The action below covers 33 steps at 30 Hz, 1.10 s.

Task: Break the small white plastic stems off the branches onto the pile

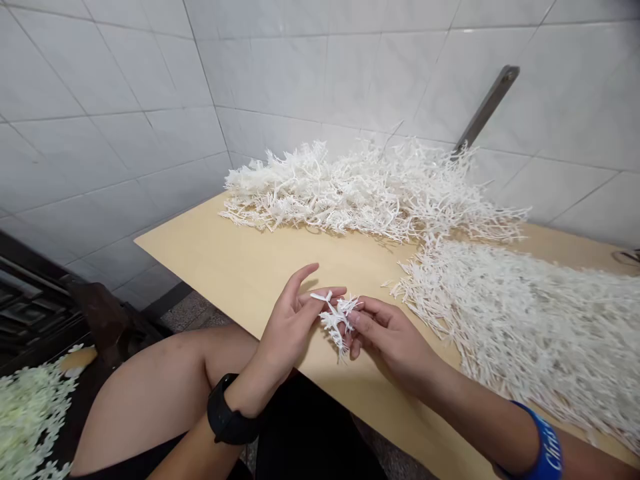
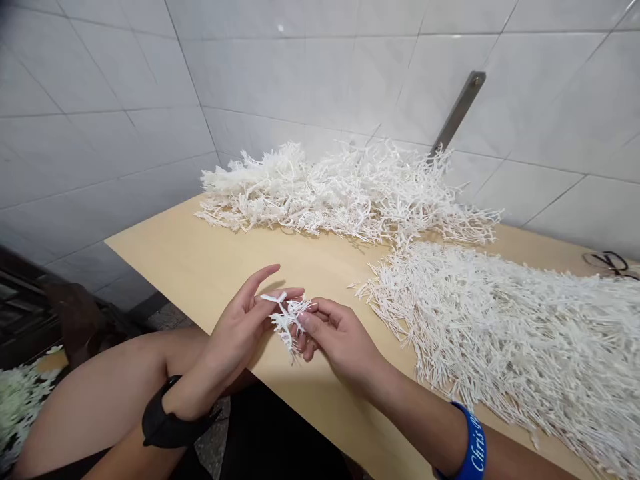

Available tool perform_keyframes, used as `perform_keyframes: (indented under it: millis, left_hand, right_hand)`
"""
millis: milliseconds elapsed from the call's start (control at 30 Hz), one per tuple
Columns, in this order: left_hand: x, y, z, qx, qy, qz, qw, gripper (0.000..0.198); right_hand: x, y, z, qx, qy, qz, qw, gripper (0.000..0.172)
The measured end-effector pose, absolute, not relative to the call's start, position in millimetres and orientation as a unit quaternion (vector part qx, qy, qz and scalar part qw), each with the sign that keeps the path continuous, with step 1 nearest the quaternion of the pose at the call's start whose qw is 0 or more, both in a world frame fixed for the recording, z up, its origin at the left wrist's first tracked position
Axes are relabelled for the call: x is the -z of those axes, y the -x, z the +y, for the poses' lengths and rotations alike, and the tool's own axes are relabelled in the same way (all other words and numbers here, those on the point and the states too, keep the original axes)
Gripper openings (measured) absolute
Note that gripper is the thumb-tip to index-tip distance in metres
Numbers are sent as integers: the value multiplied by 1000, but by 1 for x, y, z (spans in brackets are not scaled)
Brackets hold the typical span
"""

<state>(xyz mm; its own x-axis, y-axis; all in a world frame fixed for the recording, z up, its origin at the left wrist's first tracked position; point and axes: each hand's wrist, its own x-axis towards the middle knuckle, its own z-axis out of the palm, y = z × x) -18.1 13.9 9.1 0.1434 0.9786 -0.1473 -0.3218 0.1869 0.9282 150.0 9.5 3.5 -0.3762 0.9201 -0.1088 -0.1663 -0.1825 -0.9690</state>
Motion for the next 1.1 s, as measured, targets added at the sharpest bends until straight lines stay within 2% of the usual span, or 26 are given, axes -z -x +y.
perform_keyframes:
  millis: [200, 267, 367, 533, 600, 667, 800, 933, 1033, 1100]
  left_hand:
    - [-11, 24, 22, -376, -517, 300, 708, 67]
    - [-14, 26, 24, -351, -551, 294, 697, 61]
    - [-17, 27, 26, -357, -580, 348, 644, 38]
    - [-14, 30, 22, -360, -596, 367, 617, 36]
    - [-13, 31, 19, -365, -595, 378, 608, 32]
    - [-12, 31, 17, -384, -589, 392, 593, 26]
    - [-12, 31, 16, -399, -557, 413, 600, 16]
    - [-15, 32, 16, -381, -554, 424, 607, 19]
    - [-15, 32, 15, -361, -580, 385, 620, 23]
    - [-15, 32, 16, -355, -579, 356, 642, 17]
  right_hand:
    - [-2, -149, 7, -696, 371, -415, 454, 20]
    - [-4, -150, 8, -698, 375, -417, 445, 20]
    - [-7, -151, 10, -693, 376, -456, 413, 23]
    - [-11, -150, 10, -682, 371, -517, 360, 32]
    - [-11, -148, 8, -641, 392, -566, 340, 30]
    - [-11, -148, 5, -598, 409, -603, 333, 36]
    - [-13, -150, 0, -573, 415, -613, 351, 40]
    - [-15, -152, 0, -527, 448, -606, 394, 42]
    - [-15, -153, 2, -540, 455, -575, 413, 39]
    - [-13, -153, 3, -560, 452, -554, 419, 37]
